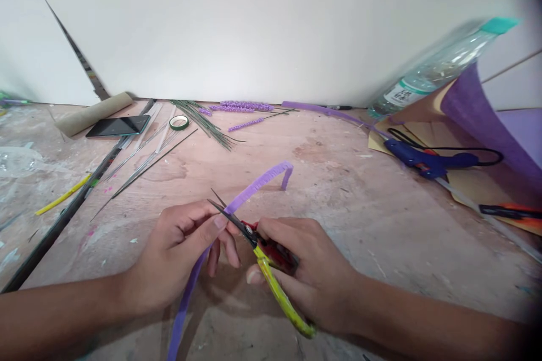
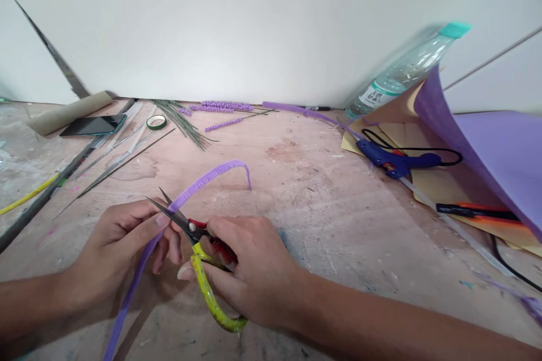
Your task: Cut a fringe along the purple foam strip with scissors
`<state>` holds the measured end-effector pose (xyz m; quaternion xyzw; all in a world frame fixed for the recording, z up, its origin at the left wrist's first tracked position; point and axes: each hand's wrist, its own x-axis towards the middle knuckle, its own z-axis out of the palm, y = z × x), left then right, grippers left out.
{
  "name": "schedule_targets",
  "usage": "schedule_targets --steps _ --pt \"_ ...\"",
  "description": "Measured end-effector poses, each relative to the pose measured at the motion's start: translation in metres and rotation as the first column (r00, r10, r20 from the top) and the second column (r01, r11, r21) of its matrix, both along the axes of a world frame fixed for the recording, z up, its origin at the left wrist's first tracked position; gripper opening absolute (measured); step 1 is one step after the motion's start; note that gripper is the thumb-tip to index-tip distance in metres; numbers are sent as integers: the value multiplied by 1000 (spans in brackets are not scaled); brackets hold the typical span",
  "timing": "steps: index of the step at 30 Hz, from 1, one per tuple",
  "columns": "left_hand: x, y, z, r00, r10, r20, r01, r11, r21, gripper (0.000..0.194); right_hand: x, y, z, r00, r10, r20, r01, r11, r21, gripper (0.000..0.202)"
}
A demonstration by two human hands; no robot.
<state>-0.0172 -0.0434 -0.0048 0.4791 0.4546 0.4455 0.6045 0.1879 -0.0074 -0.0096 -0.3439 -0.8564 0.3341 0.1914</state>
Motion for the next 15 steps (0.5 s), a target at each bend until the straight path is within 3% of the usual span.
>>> schedule_targets --steps 7,15 --pt "-3 -2 -1 997 2 -73 4 997 82 25 2 -2 -6 997 10 -72 -10 1000 4 46" --pt "-4 1 0 999 -9 -48 11 999 33 30 1 -1 -3 988 19 -153 -31 997 -72 46"
